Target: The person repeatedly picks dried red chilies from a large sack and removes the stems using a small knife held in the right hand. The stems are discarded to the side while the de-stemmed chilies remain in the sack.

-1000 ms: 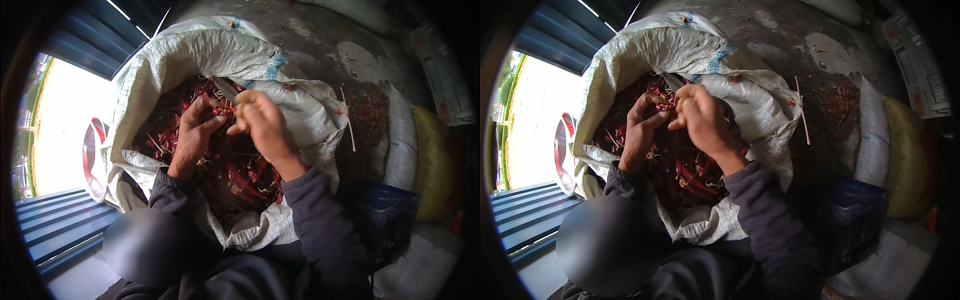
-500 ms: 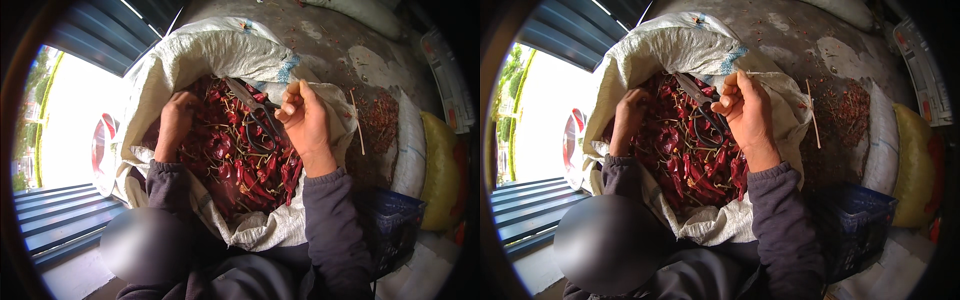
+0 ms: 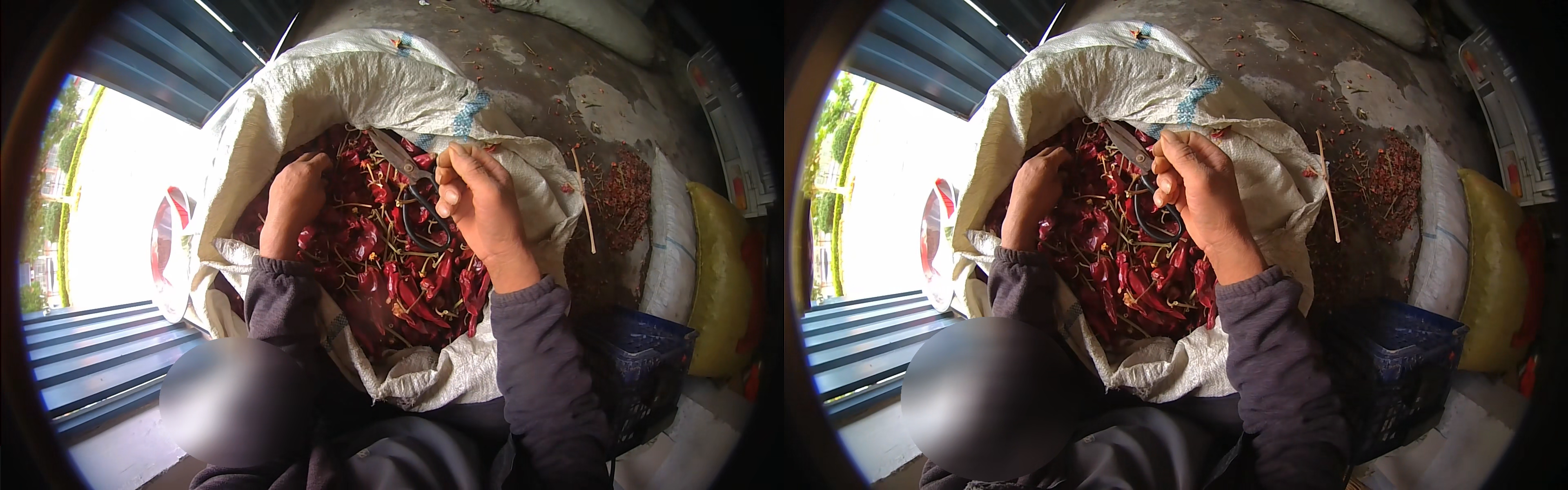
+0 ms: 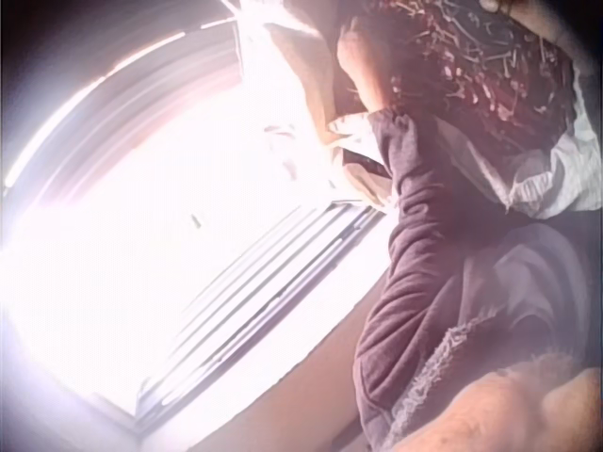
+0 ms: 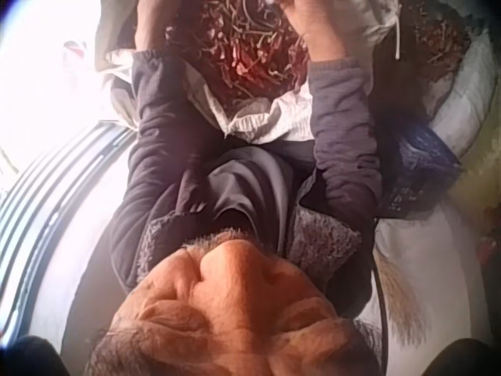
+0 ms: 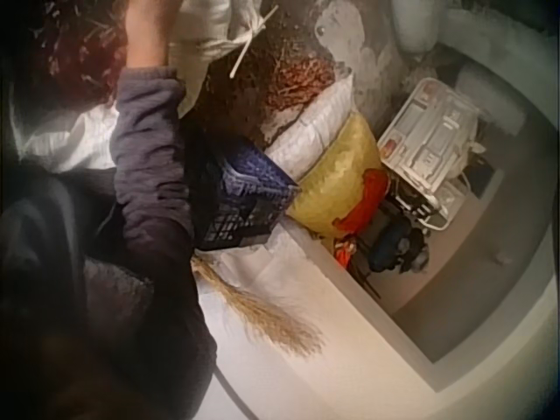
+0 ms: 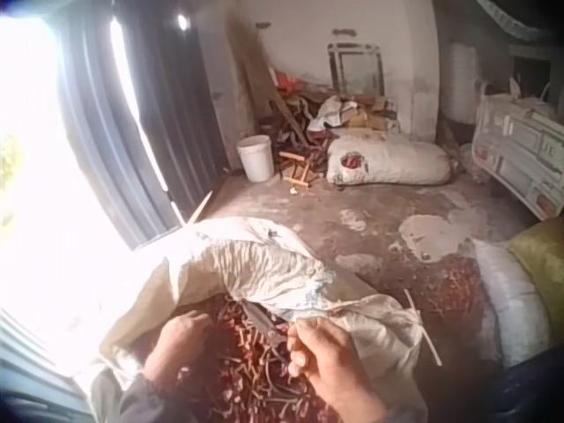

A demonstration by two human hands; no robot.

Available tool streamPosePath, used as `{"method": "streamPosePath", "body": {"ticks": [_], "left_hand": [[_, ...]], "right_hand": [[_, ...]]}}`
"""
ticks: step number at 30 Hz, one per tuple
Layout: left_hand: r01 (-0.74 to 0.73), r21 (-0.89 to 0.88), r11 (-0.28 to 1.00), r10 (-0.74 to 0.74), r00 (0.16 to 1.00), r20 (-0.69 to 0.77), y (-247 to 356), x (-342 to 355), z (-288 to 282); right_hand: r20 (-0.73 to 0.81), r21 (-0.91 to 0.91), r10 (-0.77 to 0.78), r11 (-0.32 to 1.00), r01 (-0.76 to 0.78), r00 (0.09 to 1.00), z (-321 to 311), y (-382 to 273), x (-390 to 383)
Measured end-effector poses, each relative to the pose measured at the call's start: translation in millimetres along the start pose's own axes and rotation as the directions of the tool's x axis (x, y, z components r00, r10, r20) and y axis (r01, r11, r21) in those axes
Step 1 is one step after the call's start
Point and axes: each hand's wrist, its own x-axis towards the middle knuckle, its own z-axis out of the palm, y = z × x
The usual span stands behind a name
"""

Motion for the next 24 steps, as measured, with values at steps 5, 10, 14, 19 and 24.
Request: {"method": "streamPosePath", "body": {"ticks": [5, 10, 14, 19, 24], "left_hand": [[0.087, 0.026, 0.996, -0.087, 0.996, 0.010, 4.9, -4.6, -2.4], [0.002, -0.478, 0.878, -0.147, 0.953, -0.266, 8.7, -17.7, -11.0], [0.242, -0.920, 0.309, -0.356, 0.926, 0.125, 41.3, -24.3, -33.2], [0.270, -0.943, 0.192, -0.255, 0.942, 0.218, 45.0, -24.2, -35.7], [0.218, -0.975, -0.040, -0.185, 0.957, 0.221, 51.1, -24.7, -32.3]], "right_hand": [[-0.016, -0.061, 0.003, 0.998, -0.004, 1.000, 3.3, 1.4, -0.9], [0.023, -0.193, 0.004, 0.981, 0.000, 1.000, 5.6, 7.3, 0.1], [0.064, -0.406, -0.005, 0.914, 0.030, 0.998, 7.1, 20.9, 4.3], [0.093, -0.754, -0.086, 0.644, 0.127, 0.992, 17.7, 25.4, 0.1], [0.158, -0.837, -0.174, 0.498, 0.225, 0.972, 22.2, 28.2, -1.9]]}}
